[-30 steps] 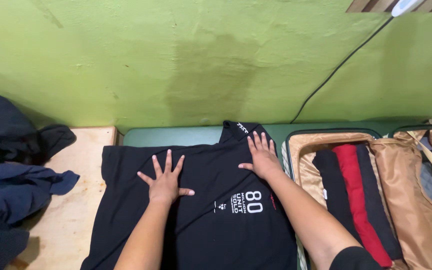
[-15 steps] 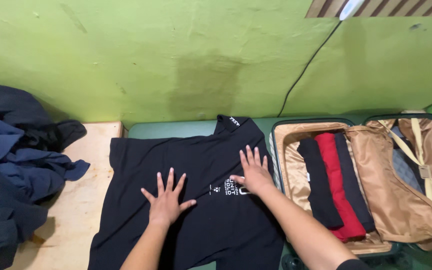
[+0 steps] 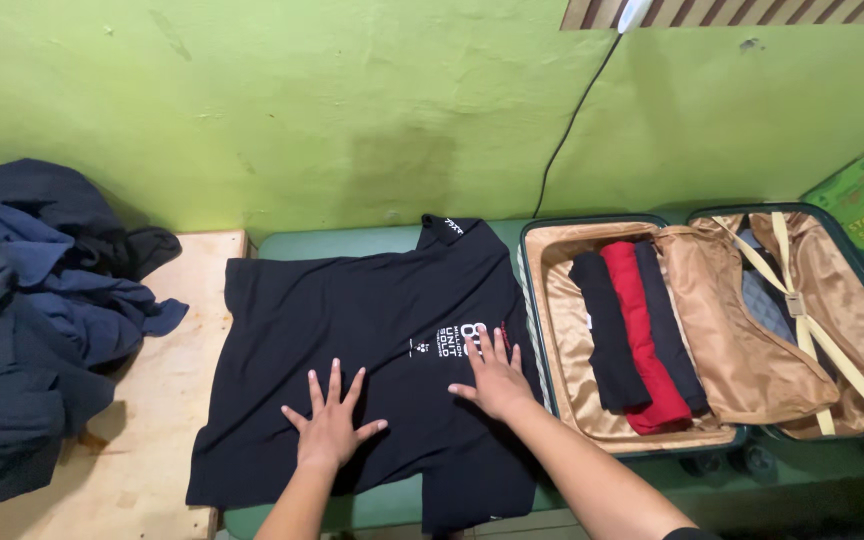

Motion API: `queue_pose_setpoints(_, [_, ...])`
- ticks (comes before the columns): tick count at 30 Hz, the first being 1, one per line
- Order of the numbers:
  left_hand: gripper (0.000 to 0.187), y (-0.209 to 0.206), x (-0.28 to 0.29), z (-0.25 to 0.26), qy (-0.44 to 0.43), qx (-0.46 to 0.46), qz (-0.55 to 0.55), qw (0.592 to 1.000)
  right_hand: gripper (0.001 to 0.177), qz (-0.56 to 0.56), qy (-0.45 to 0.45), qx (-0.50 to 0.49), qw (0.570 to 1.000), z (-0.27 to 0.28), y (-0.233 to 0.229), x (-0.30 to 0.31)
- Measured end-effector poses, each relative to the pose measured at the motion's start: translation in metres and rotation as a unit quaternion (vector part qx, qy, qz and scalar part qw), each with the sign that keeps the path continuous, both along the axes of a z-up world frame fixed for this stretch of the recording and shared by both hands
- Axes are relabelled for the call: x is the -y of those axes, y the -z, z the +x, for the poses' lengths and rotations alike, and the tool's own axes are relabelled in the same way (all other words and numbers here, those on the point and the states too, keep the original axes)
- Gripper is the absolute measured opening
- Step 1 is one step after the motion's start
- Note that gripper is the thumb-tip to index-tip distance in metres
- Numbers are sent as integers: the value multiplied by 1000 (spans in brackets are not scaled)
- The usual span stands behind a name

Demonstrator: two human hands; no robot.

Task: The person picks up a black shirt from a pile on a small wooden table, spreads it out on a green surface, and smooths the fabric with their hands before folding the bottom edge upward.

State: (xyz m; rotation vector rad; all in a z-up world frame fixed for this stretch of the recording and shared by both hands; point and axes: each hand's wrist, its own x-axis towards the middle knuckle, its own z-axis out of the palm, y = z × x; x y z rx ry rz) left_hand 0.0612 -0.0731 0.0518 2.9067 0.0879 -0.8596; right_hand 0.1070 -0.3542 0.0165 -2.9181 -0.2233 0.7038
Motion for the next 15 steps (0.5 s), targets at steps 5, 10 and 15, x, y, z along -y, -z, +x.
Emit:
queue_pose_setpoints(5, [102,14,-11,-25,-18,-3,-17,1000,102,1,-4,-23,1000,-33,-1,-5])
queue_pose_setpoints(10, [97,26,-28,-43,-36,-20,-11,999,102,-8,-4,-49,999,-66,-3,-15])
queue_pose_setpoints(15, [95,45,-46,-59,-58,-51,-5,997,113,-27,16,-118,993,-91,-1,-20])
